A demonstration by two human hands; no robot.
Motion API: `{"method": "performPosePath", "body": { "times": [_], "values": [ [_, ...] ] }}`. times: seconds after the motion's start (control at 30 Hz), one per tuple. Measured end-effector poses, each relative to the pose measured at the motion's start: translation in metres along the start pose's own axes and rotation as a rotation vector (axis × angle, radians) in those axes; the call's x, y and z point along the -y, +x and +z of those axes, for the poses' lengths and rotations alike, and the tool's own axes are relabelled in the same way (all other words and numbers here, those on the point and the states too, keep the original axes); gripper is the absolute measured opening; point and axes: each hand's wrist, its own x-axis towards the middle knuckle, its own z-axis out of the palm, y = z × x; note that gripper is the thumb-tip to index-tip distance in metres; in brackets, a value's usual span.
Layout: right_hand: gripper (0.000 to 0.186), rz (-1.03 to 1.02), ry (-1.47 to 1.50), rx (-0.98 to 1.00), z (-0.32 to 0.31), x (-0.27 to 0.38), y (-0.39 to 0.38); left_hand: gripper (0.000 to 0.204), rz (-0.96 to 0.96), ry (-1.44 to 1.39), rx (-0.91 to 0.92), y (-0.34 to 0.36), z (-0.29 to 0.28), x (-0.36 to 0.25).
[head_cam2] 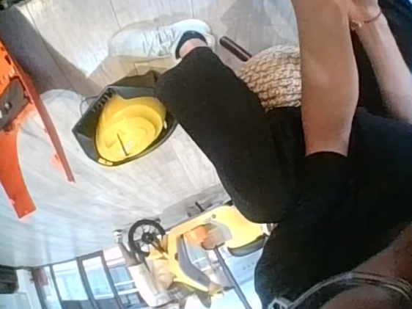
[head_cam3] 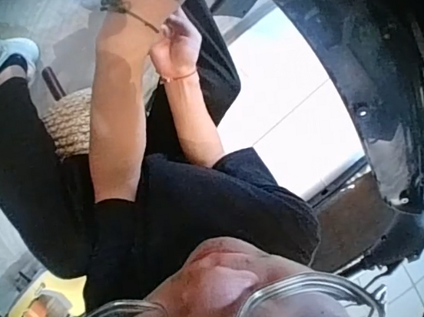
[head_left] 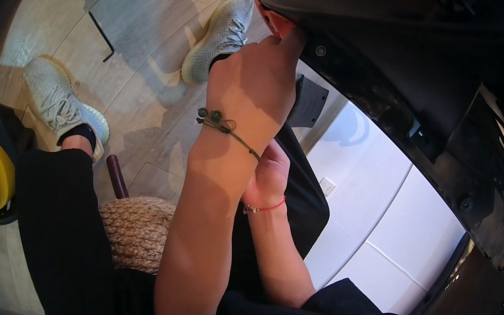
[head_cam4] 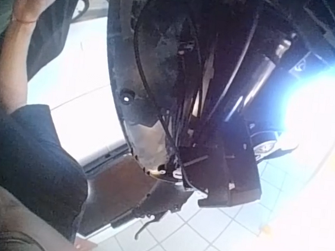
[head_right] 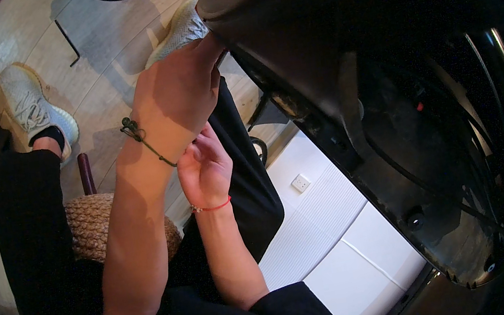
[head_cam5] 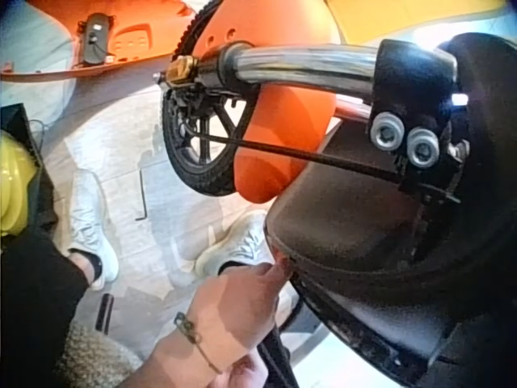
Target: Repairing a motorcycle by removing or installing fairing screws with a screwdriver.
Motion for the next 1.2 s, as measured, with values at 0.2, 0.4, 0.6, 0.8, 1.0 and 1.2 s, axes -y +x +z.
{"method": "performPosePath", "body": {
  "times": [0.2, 0.4, 0.6, 0.8, 1.0, 1.2],
  "values": [
    [0.041, -0.084, -0.228, 0.011, -0.008, -0.002, 0.007, 0.031, 0.005, -0.019, -0.010, 0.002, 0.000, -0.004],
    [0.034, -0.347, -0.954, -0.012, -0.002, -0.011, 0.008, 0.031, 0.003, -0.001, -0.009, 0.002, 0.001, -0.002],
    [0.032, -0.547, -1.101, -0.031, 0.001, -0.015, 0.011, 0.032, 0.011, -0.009, -0.013, 0.002, 0.002, -0.002],
    [0.026, -0.298, -0.674, 0.043, -0.008, -0.009, 0.008, 0.034, 0.029, -0.005, -0.016, 0.001, 0.002, -0.001],
    [0.031, -0.130, -0.450, -0.055, -0.004, -0.010, 0.018, 0.031, 0.050, 0.007, -0.022, 0.001, 0.002, -0.001],
    [0.033, -0.164, -0.542, -0.015, 0.001, -0.012, 0.021, 0.030, 0.062, -0.001, -0.046, 0.002, 0.004, -0.001]
  ]
}}
